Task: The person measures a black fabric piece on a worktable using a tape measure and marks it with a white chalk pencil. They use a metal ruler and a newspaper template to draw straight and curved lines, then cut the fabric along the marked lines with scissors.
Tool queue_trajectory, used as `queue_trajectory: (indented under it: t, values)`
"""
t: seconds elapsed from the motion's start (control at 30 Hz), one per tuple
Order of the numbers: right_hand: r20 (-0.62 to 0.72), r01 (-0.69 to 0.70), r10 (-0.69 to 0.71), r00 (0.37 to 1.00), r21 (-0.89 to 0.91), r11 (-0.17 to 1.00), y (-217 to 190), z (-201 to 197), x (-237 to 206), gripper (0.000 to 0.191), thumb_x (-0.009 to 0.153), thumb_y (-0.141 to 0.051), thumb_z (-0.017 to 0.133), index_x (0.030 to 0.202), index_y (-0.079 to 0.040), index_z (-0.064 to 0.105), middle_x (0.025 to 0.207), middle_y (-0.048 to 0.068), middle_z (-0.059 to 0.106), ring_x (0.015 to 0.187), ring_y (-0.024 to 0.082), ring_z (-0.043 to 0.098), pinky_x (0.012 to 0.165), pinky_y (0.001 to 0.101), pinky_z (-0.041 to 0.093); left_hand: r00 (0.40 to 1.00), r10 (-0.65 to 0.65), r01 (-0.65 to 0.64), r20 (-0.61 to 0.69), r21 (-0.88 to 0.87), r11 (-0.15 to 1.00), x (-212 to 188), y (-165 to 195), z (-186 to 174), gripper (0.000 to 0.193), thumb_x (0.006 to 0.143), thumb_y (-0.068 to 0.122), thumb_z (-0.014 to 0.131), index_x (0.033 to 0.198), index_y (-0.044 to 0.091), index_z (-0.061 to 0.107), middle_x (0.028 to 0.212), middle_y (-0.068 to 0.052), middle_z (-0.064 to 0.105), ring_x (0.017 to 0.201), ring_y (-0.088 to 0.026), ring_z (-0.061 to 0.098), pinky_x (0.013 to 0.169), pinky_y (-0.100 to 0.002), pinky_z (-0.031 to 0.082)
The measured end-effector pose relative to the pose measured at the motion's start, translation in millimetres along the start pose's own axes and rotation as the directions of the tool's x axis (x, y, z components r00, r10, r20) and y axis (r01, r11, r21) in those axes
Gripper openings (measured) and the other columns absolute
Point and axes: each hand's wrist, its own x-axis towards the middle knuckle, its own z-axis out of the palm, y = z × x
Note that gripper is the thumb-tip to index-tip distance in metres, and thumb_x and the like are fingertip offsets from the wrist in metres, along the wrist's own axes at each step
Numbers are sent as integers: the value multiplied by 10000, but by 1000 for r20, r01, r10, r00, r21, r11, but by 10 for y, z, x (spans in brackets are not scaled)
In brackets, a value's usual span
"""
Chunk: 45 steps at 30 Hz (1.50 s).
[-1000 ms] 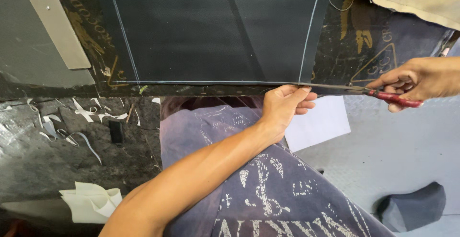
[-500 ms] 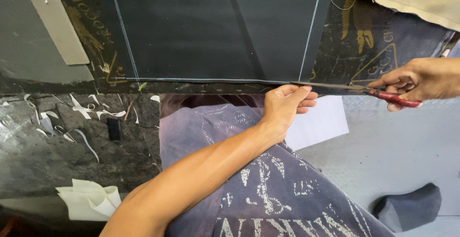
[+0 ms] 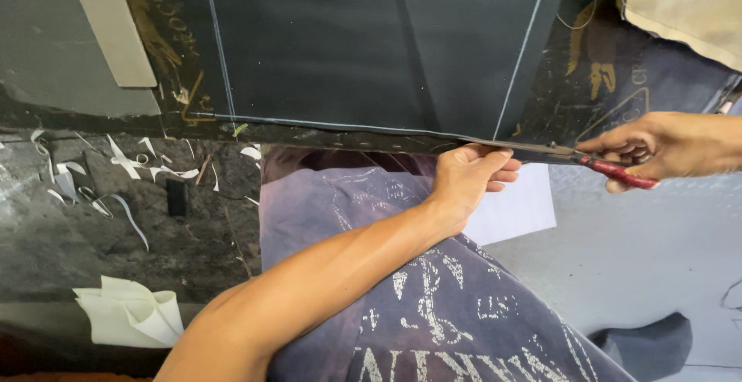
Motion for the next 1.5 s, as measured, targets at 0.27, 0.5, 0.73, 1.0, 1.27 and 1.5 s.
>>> queue_trajectory:
  t: [0.27,0.5,0.73,1.0,1.27,1.5]
  values:
    - [-26,7,-6,1000,26,1000,38,-25,43,838,822,-288,907,1541,-202,485,861,15,679,780,152,634,755,344,573,1000,0,0,28,4,1000,-65,7,-21,287,962,232,704,1057,-38,708,997,-141,773,865,-183,744,746,-308,578]
    - [-37,41,-37,999,114,993,219,38,80,841,786,-289,923,1509,-181,507,842,8,723,824,135,712,790,327,598,998,6,-4,56,-36,999,-220,181,-98,328,962,257,691,1136,-21,677,1103,-145,746,944,-189,731,805,-318,562]
    - [-3,-46,46,999,-1,999,185,17,80,794,836,-304,879,1539,-212,520,870,33,693,833,155,635,819,336,591,1000,16,-17,-11,-84,996,-196,222,-29,272,989,244,667,1057,-17,696,1058,-154,760,893,-198,738,762,-310,564]
    - [1,-22,22,1000,21,1000,165,-29,28,757,812,-250,863,1489,-214,526,925,7,714,853,112,765,847,335,592,999,-12,9,-33,-100,995,-141,167,-1,216,984,231,672,1010,18,694,1015,-135,762,862,-184,737,739,-305,561]
    - [-26,-39,38,999,-44,998,-45,31,-2,808,834,-204,837,1569,-207,502,958,53,683,842,169,703,815,330,580,1000,-5,5,-27,-11,1000,-115,69,-30,215,984,225,670,1017,15,704,975,-115,768,841,-165,735,703,-288,536]
    - [-76,78,-77,994,5,997,-136,43,-30,717,899,-166,866,1541,-154,547,949,73,686,890,199,668,804,347,629,1000,10,-10,-16,31,999,-117,72,-54,237,978,224,675,1016,-7,713,967,-113,775,838,-158,734,711,-292,542]
